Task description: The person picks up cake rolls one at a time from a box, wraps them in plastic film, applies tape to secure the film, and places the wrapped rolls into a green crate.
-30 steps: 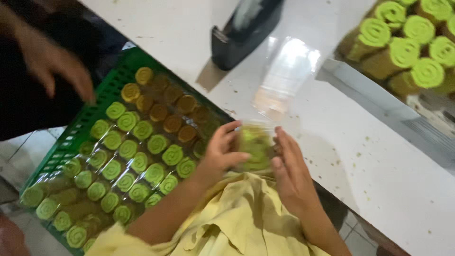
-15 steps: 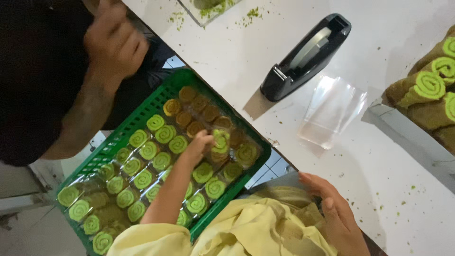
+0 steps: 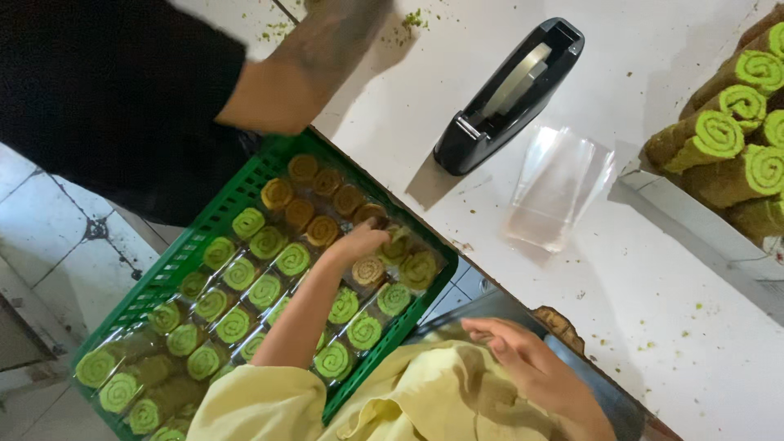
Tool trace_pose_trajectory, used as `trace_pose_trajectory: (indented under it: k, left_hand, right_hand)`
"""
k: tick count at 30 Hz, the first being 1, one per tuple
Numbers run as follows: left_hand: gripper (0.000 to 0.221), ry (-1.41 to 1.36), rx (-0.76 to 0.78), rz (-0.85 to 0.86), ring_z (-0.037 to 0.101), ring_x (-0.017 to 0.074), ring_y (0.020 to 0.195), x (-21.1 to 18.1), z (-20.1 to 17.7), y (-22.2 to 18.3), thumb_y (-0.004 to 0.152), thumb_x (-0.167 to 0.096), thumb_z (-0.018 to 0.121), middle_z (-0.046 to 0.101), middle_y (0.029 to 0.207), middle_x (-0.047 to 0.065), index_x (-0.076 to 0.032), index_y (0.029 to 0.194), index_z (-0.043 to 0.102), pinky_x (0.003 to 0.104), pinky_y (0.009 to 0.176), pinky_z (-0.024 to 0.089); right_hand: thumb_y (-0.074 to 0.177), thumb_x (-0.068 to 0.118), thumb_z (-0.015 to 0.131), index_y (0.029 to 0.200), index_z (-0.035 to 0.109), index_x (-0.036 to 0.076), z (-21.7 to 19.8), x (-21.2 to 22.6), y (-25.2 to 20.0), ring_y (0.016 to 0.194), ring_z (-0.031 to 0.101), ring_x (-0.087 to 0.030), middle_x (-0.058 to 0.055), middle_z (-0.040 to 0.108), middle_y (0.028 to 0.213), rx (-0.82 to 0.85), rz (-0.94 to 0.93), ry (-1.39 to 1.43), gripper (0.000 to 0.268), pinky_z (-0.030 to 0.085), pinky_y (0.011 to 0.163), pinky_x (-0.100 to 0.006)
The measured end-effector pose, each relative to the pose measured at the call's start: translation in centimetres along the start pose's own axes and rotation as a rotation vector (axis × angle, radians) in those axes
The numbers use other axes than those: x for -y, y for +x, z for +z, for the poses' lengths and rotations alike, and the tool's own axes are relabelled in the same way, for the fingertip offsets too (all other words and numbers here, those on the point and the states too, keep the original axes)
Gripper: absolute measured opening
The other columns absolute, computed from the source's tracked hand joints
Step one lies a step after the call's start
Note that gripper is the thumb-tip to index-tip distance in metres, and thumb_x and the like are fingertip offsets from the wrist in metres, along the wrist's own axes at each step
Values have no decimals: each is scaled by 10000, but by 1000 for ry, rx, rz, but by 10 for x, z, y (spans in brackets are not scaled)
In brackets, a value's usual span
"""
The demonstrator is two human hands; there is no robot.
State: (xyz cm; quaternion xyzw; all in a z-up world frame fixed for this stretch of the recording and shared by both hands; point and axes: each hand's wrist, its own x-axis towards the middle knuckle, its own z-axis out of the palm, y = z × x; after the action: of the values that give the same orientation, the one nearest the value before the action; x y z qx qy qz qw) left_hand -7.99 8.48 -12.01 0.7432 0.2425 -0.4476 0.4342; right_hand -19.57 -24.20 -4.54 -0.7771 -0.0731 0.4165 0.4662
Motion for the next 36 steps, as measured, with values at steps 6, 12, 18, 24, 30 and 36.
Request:
trace_pose_trajectory:
  k: [6, 12, 18, 24, 30, 36]
  left_hand:
    - [813, 190, -111, 143, 349, 390, 1528, 10, 6, 23, 999, -416, 479, 252, 1725, 160, -111, 1686, 169, 520, 1182, 400]
    - [790, 201, -102, 283, 605, 427, 1246, 35, 22, 45, 1050, -347, 448, 377, 1613, 316, 55, 1656, 140, 542, 938, 511]
    - [874, 229, -207, 454, 160, 414, 1587, 43, 33, 42, 1014, -534, 449, 201, 1734, 175, -44, 1670, 142, 569, 1271, 231]
    - [873, 172, -254, 439, 304, 416, 1530, 28, 23, 21, 1041, -516, 487, 294, 1687, 228, -31, 1669, 124, 572, 1260, 291]
    - [838, -117, -652, 760, 436, 386, 1472, 49, 32, 22, 1019, -682, 304, 445, 1607, 231, -96, 1617, 343, 602, 1154, 397]
    - [739, 114, -934, 1630, 421, 400, 1556, 37, 133, -49, 1143, -589, 333, 442, 1620, 225, 12, 1569, 398, 608, 1333, 354]
  right_hand:
    - [899, 711, 256, 1468, 644, 232, 11, -29, 33, 1345, 653, -131, 25, 704, 1462, 64, 49, -55, 839, 500, 1059, -354]
    - [951, 603, 369, 1454, 667, 186, 4, -41, 35, 1323, 665, -164, -5, 714, 1444, 7, 35, 123, 718, 508, 1135, -398]
    - [937, 611, 379, 1462, 654, 185, 8, -29, 37, 1349, 690, -191, -10, 702, 1494, 40, 78, 138, 731, 538, 1117, -412]
    - [957, 589, 370, 1460, 657, 187, 6, -26, 33, 1346, 678, -180, 1, 691, 1497, 2, 52, 112, 705, 522, 1143, -415]
    - [999, 563, 343, 1445, 647, 125, 1, -24, 21, 1290, 717, -233, -70, 716, 1456, -56, -135, 190, 696, 546, 1096, -391]
    - [976, 739, 342, 1443, 612, -47, 28, -19, 42, 1388, 587, -380, -236, 615, 1495, 85, -352, 1173, 953, 458, 1120, -502]
